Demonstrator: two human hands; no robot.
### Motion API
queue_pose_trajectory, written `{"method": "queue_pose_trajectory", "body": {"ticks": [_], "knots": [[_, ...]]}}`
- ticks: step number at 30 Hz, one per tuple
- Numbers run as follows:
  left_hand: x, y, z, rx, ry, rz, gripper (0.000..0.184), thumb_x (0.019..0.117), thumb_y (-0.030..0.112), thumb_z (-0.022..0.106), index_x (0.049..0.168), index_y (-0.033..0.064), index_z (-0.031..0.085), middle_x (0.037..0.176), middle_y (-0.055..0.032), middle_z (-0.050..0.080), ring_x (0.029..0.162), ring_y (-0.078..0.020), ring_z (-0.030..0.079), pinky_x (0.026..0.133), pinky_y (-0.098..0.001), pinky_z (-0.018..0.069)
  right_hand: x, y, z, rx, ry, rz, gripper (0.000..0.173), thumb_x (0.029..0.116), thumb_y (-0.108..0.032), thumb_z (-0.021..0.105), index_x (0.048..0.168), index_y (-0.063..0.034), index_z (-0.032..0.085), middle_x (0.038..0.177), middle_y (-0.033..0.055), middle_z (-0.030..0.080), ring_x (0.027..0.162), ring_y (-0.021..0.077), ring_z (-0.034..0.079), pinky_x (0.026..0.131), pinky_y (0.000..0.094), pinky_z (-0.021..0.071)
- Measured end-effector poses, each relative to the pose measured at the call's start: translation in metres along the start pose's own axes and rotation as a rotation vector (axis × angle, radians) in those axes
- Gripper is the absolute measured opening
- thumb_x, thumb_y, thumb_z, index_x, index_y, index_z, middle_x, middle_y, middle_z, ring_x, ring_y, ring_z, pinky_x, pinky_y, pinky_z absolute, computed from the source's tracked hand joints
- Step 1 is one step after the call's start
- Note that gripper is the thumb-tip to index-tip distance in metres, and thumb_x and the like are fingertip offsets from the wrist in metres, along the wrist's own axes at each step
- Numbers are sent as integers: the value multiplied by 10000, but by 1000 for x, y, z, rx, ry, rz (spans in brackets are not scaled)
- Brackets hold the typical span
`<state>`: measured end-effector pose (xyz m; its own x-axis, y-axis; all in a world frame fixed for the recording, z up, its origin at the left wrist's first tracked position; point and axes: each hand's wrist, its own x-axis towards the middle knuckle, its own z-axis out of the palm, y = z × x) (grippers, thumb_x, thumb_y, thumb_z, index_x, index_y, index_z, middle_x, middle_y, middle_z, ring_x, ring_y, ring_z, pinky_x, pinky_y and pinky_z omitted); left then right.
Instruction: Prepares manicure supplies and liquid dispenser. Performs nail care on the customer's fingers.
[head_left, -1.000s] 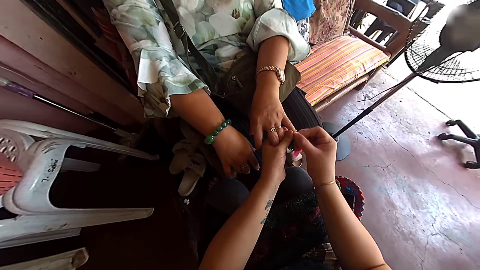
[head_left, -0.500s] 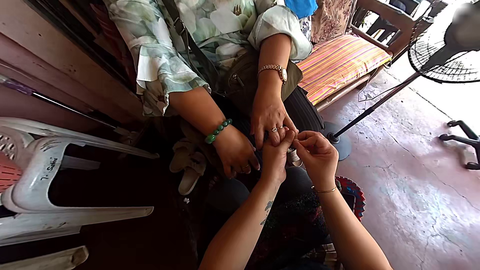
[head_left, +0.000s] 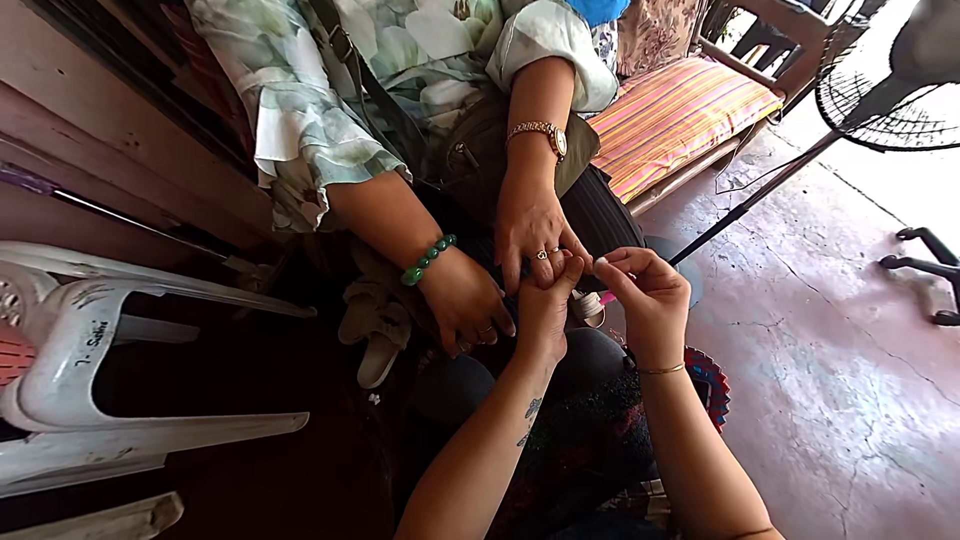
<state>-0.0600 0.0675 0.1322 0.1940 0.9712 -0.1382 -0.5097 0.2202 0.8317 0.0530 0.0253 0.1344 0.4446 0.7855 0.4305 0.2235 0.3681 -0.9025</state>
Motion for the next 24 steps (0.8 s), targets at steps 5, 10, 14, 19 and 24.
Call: {"method": "queue_pose_trajectory", "body": {"ticks": [5, 10, 14, 19, 24], "knots": [[-3, 4, -2, 6, -64, -49, 196, 1057, 188, 552, 1082, 53, 692, 1100, -56, 734, 1061, -136, 674, 953, -323, 525, 5, -8, -15, -198, -167, 96, 64, 847, -78, 789, 841, -78, 725, 995, 28, 719, 795, 88, 681, 663, 246, 594], [-12, 12, -3, -72, -208, -148, 285, 1098, 198, 423, 1269, 40, 587, 1186, -125, 714, 1128, -198, 683, 996, -339, 527, -15, -13, -15, -60, -124, 42, 48, 845, -66, 776, 862, -83, 734, 908, 17, 712, 770, 100, 674, 651, 254, 585], [-18, 16, -1, -85, -203, -185, 353, 1103, 195, 434, 1394, 16, 521, 1208, -156, 717, 1118, -213, 707, 994, -330, 546, -29, -4, -6, -184, -157, -33, 45, 845, -64, 781, 843, -61, 736, 937, 30, 710, 771, 76, 678, 672, 223, 596], [-13, 16, -3, 19, -125, -177, 197, 1051, 172, 561, 1115, 22, 671, 1075, -100, 753, 1035, -182, 710, 936, -333, 549, -22, -10, -10, -35, -104, 33, 30, 862, -59, 769, 880, -63, 745, 928, 31, 721, 739, 103, 679, 660, 264, 604], [-10, 4, -7, 100, -10, -139, 117, 986, 113, 661, 1016, 5, 695, 913, -55, 715, 809, -107, 655, 752, -267, 547, -28, -3, 2, -353, -109, -171, 52, 866, -86, 755, 873, -35, 754, 992, 67, 738, 861, 95, 712, 753, 247, 612]]}}
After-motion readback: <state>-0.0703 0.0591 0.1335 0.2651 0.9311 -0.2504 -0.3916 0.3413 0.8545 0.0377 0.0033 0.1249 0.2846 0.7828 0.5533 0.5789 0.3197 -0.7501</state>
